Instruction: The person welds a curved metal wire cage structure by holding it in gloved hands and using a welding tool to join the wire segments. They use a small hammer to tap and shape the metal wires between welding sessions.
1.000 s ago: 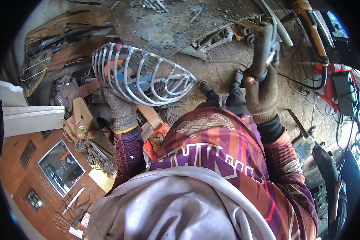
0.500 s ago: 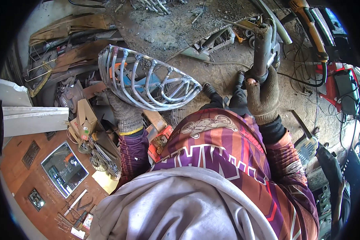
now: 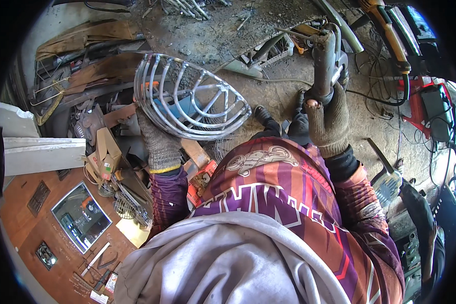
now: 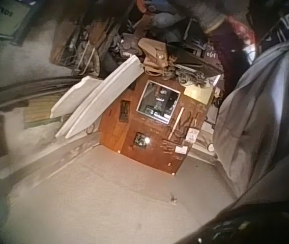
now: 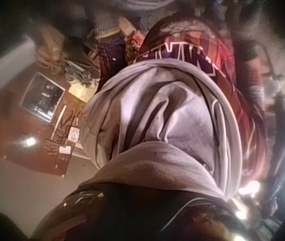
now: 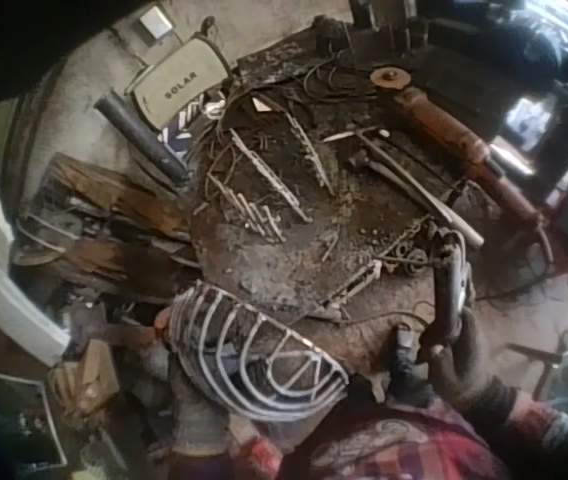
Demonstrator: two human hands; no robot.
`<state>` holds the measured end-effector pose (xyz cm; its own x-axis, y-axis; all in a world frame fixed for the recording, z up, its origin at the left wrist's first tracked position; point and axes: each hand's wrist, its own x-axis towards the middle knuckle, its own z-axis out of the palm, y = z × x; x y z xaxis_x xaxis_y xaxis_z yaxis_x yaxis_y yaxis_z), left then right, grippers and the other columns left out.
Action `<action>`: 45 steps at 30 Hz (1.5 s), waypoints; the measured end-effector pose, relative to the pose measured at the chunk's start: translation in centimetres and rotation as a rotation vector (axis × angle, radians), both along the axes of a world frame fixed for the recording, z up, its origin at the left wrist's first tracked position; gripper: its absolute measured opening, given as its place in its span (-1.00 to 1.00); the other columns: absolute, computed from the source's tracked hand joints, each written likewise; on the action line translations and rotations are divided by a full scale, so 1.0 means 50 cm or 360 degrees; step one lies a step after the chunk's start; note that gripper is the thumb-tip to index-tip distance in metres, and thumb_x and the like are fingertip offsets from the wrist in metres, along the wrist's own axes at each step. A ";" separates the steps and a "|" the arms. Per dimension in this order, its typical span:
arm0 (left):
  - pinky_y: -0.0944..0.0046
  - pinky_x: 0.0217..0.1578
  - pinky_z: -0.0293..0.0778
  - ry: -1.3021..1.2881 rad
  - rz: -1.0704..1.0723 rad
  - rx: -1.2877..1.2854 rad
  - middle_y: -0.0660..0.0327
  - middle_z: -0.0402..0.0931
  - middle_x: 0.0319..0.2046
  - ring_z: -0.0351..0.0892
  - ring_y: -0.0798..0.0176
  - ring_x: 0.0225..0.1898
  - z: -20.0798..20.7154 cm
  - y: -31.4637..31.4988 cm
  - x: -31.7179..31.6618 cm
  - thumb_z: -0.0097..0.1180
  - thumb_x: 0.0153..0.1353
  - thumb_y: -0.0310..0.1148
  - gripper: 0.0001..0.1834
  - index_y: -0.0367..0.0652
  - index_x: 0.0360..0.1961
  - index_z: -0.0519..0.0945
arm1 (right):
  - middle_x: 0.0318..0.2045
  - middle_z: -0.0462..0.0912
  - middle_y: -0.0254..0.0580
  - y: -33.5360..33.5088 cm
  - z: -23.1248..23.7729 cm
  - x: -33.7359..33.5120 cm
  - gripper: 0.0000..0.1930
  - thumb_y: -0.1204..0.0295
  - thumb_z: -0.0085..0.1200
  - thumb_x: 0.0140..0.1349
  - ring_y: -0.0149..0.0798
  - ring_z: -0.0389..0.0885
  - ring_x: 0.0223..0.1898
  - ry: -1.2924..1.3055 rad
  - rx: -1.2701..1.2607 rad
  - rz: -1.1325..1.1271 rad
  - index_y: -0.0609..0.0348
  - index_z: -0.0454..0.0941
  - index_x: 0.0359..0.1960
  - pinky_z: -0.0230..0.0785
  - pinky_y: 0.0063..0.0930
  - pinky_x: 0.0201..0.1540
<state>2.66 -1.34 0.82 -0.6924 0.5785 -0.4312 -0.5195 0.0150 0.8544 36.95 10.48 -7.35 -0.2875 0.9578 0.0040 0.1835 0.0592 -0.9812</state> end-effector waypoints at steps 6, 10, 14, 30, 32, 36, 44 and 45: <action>-0.10 0.13 0.52 -0.0088 0.0007 -0.0057 0.07 0.51 0.11 0.54 -0.02 0.10 -0.002 -0.008 -0.001 -0.14 0.37 0.31 -0.27 -0.05 0.28 0.40 | -0.15 0.64 -0.10 0.000 0.011 -0.007 -0.43 0.27 0.11 0.36 -0.29 0.60 -0.13 0.0089 -0.0101 0.0003 0.40 0.23 0.25 0.43 -0.38 0.00; -0.09 0.18 0.48 -0.0094 -0.0051 -0.0065 0.10 0.49 0.16 0.51 -0.01 0.15 0.012 0.007 0.020 -0.12 0.35 0.33 -0.25 -0.01 0.32 0.37 | -0.17 0.65 -0.08 -0.003 0.011 -0.006 -0.38 0.22 0.15 0.34 -0.22 0.64 -0.14 0.0050 -0.0102 0.0015 0.39 0.21 0.25 0.45 -0.34 -0.03; -0.02 0.23 0.43 -0.0049 -0.0119 -0.0138 0.13 0.44 0.24 0.47 0.03 0.22 -0.001 -0.001 0.013 -0.06 0.38 0.24 -0.29 -0.03 0.35 0.36 | -0.19 0.66 -0.04 -0.007 0.015 -0.007 -0.35 0.19 0.19 0.31 -0.16 0.68 -0.14 -0.0067 -0.0045 0.0102 0.38 0.21 0.25 0.47 -0.31 -0.04; 0.18 0.03 0.62 0.0748 -0.0593 -0.0460 0.12 0.50 0.16 0.59 0.16 0.11 0.000 -0.053 -0.046 0.18 0.37 -0.21 -0.47 -0.15 0.29 0.42 | -0.13 0.63 0.17 0.008 0.056 -0.089 -0.29 0.14 0.33 0.14 0.23 0.62 -0.11 -0.0515 0.0404 0.0345 0.26 0.35 0.24 0.45 -0.04 -0.06; 0.18 0.01 0.63 0.0785 -0.0598 -0.0458 0.12 0.50 0.16 0.60 0.15 0.10 0.002 -0.053 -0.039 0.19 0.36 -0.22 -0.47 -0.15 0.29 0.42 | -0.14 0.63 0.17 0.013 0.072 -0.103 -0.30 0.14 0.32 0.15 0.23 0.62 -0.14 -0.0534 0.0403 0.0389 0.25 0.36 0.24 0.45 -0.02 -0.09; 0.16 -0.06 0.67 0.0516 -0.0530 -0.0480 0.16 0.54 0.08 0.63 0.19 0.02 0.043 -0.018 -0.010 0.19 0.36 -0.26 -0.50 -0.14 0.28 0.43 | -0.19 0.65 0.17 0.016 0.055 -0.113 -0.33 0.16 0.30 0.17 0.25 0.63 -0.18 -0.0497 0.0345 0.0426 0.25 0.36 0.24 0.46 0.01 -0.13; 0.22 -0.10 0.66 0.0468 -0.0438 -0.0584 0.17 0.55 0.05 0.63 0.23 0.00 0.059 -0.013 0.001 0.18 0.36 -0.24 -0.49 -0.14 0.28 0.43 | -0.21 0.65 0.19 0.017 0.060 -0.129 -0.33 0.16 0.30 0.18 0.25 0.64 -0.18 -0.0466 0.0384 0.0467 0.26 0.36 0.23 0.47 -0.01 -0.13; 0.23 -0.08 0.64 0.0451 -0.0437 -0.0564 0.16 0.55 0.06 0.63 0.23 0.00 0.059 -0.014 0.003 0.18 0.36 -0.23 -0.49 -0.14 0.28 0.43 | -0.21 0.65 0.19 0.018 0.064 -0.129 -0.33 0.16 0.30 0.18 0.25 0.64 -0.18 -0.0467 0.0387 0.0471 0.26 0.36 0.23 0.47 -0.01 -0.13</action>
